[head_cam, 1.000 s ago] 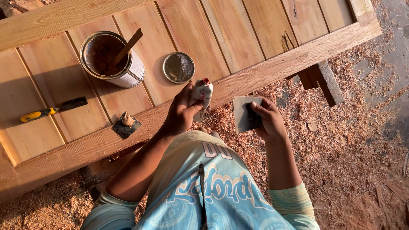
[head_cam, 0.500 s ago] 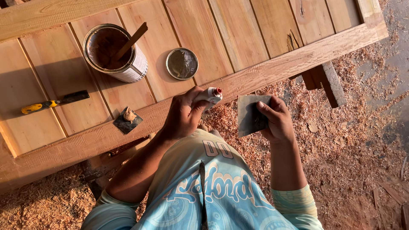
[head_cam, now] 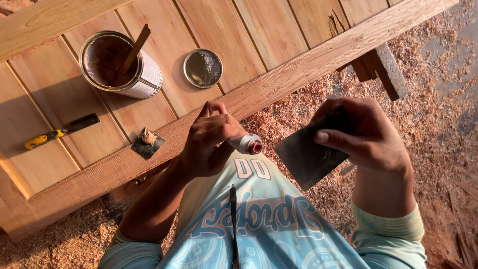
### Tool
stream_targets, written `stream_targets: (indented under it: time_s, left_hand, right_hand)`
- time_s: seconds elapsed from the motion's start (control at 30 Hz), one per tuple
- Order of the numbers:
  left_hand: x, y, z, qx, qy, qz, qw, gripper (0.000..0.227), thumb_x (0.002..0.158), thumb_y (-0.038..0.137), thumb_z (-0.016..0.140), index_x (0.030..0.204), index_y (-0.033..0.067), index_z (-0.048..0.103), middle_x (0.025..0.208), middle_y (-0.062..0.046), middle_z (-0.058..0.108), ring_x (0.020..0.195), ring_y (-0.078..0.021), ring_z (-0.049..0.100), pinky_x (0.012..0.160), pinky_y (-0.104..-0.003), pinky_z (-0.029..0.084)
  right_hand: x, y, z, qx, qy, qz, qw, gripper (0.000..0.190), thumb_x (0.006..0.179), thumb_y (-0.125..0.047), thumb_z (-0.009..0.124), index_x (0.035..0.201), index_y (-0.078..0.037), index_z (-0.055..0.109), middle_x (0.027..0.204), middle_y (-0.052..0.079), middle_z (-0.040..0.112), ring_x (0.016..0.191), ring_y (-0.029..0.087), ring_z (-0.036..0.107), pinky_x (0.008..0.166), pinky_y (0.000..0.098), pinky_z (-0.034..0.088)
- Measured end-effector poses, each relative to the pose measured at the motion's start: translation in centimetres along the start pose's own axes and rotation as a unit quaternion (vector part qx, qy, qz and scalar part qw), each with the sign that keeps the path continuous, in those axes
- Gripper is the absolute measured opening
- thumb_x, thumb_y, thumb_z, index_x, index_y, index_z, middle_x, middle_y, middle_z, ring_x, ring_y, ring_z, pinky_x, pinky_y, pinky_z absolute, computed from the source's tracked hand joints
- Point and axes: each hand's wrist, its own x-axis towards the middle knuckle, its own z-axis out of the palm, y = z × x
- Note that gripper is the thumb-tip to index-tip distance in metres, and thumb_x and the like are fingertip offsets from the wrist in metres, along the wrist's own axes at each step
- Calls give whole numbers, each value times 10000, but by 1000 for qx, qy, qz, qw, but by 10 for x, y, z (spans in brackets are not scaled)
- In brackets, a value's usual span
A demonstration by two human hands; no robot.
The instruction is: The person sands a wooden door with sandpaper, smoothing the surface and edges. They then apply a substance from a tube onto the sandpaper and continue working on the wood.
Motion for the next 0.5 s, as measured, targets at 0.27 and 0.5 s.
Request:
stream_targets:
  time_s: [0.27, 0.5]
  left_hand:
    - [5, 2, -6, 45, -46, 28, 998, 64, 985, 71, 617, 995, 134, 611, 942, 11, 742, 890, -188, 729, 1014, -448, 416]
    - [18, 15, -8, 21, -97, -23, 995, 359, 1058, 8, 519, 1409, 32, 449, 1343, -170, 639, 1163, -364, 660, 1041, -452, 512]
  right_hand:
    - [10, -38, 27, -155, -30, 2, 987, 173, 884, -80, 762, 1030, 5, 723, 801, 41, 728, 753, 81, 651, 634, 247, 530]
    - [22, -66, 34, -358, -12, -78, 930, 129, 884, -140, 748, 975, -53, 719, 737, 56, 778, 585, 129, 755, 487, 288, 583]
